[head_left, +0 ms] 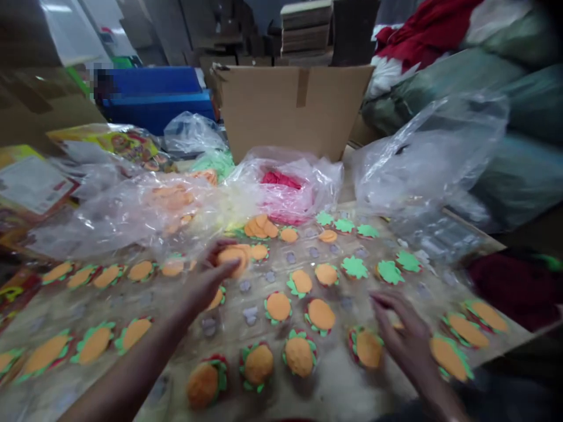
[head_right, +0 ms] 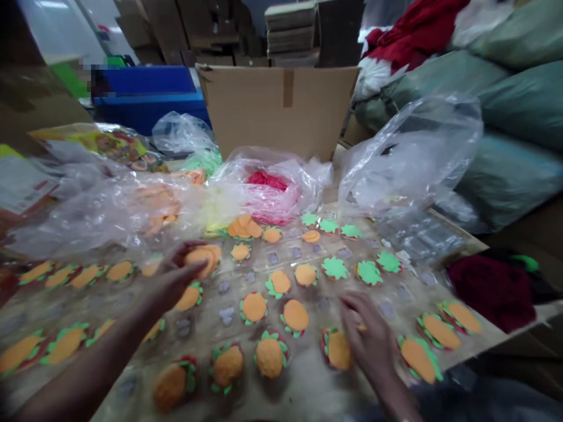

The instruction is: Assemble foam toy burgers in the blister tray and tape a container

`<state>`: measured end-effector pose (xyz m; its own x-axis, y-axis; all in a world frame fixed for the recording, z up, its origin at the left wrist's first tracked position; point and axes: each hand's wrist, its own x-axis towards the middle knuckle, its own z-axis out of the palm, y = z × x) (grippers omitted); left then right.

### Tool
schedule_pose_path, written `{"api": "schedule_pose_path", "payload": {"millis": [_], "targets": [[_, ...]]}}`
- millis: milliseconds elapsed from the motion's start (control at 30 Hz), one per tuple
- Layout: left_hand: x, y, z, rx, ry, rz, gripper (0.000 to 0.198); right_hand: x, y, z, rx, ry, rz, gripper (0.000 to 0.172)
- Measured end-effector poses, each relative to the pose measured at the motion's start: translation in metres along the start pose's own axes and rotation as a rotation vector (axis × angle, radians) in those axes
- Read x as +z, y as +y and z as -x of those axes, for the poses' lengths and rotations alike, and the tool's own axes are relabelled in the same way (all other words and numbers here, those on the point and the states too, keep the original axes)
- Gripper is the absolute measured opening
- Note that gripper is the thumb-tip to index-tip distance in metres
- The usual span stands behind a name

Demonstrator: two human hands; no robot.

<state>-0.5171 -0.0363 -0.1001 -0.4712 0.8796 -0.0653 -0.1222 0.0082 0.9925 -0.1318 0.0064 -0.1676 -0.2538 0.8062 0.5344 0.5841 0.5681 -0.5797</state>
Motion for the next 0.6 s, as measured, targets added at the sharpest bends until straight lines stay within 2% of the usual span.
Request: {"api": "schedule_pose_path", "payload": {"millis": [100,200,300,467,600], "targets": [[0.056,-0.022,0.041,-0.11,-0.189,0.048,0.04,0.035,-0.064,-0.029,-0.135,-0.196,-0.227,0.019],[0.092,-0.03,0.059,-0.177,-0.341,0.133,0.043,0.052,-0.088,-0.041,-0.143,-0.285,-0.226,0.031],[0.112,-0.034,0.061,-0.284,-0.357,0.259,0.042,0.056,-0.085,-0.036,-0.087,-0.294,-0.151,0.035],[0.136,-0.05,0.056,-0.527,-0.195,0.344,0.03,0.061,-0.073,-0.015,-0.044,-0.218,-0.113,0.033],[0.146,-0.066,0.052,-0.813,-0.234,0.365,0.007,0.063,-0.068,-0.003,-0.062,-0.229,-0.128,0.018]]}}
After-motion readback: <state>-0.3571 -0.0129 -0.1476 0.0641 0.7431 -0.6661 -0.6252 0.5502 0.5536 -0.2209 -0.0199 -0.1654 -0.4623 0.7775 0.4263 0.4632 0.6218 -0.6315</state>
